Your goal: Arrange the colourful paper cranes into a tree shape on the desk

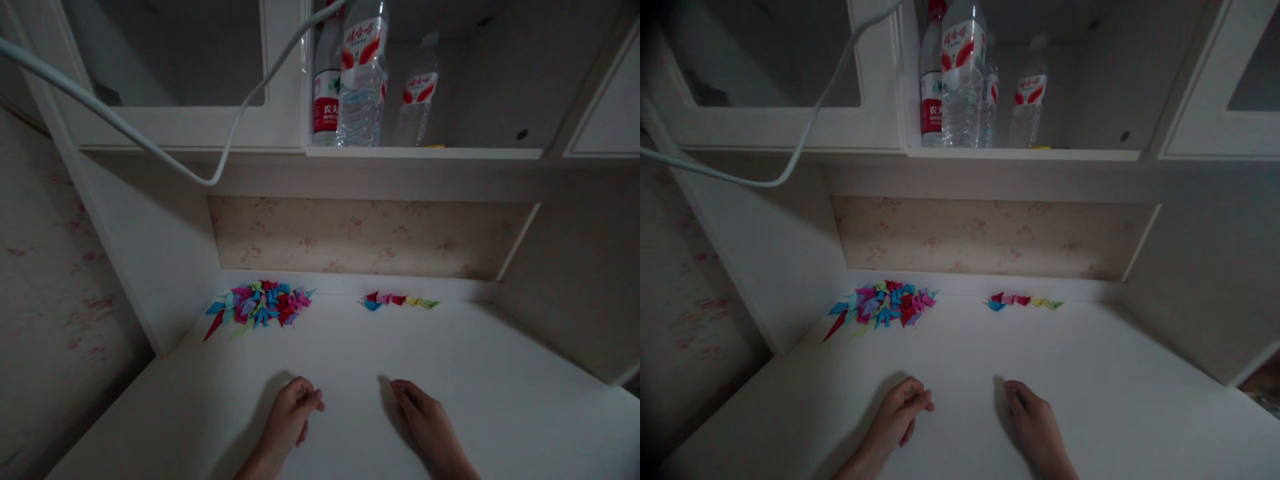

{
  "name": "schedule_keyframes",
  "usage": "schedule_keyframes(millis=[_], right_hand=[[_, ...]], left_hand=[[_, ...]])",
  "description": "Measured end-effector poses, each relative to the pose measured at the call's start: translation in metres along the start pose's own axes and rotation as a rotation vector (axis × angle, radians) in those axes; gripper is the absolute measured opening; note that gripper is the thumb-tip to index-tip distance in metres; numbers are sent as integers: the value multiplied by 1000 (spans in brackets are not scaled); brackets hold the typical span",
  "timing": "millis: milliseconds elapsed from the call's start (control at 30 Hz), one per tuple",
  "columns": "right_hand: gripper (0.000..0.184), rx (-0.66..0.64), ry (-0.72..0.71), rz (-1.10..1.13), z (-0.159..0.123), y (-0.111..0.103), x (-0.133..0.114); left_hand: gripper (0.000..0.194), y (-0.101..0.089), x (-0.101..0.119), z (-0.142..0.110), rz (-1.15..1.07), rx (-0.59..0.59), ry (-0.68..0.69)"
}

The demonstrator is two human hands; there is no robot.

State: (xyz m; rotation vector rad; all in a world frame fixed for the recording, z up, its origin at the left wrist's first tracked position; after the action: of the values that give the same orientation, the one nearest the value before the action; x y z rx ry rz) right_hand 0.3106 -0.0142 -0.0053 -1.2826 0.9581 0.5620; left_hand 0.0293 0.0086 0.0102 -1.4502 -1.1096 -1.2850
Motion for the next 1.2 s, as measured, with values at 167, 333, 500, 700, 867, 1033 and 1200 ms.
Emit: schedule_keyframes(millis=[167,333,500,700,867,1033,1200], right_hand=[[43,5,-38,-7,-3,1,-4],[45,-7,-37,-33,-2,2,-5],[47,0,-41,-15,-4,1,-6],[42,-12,-72,-34,-5,2,-8],[40,-18,-90,-58,-4,2,-5],[41,-43,-99,-106,-6,3,-5],[43,-21,-108,-135,-8,3,-9]], left_hand=[[42,0,-6,1,8,-13,-11],[40,1,-12,4,5,-26,-7],[39,1,-8,1,7,-10,-17],[38,2,-7,3,-11,-5,-4],[34,1,-4,2,-20,39,-11],[29,-2,-3,2,-7,113,-11],[31,-2,-5,2,-6,132,-29]])
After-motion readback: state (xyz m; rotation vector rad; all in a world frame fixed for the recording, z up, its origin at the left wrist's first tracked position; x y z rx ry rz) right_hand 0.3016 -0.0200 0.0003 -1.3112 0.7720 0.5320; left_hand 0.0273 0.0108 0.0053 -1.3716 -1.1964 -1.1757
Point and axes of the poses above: each hand's wrist, its own z-axis towards the middle knuckle, its own y-axis out of the palm, x = y × z, the point moved 4 cm from there along z, towards the middle knuckle, and after that the axes turned 5 degrees about y, right-handed, at the moved point
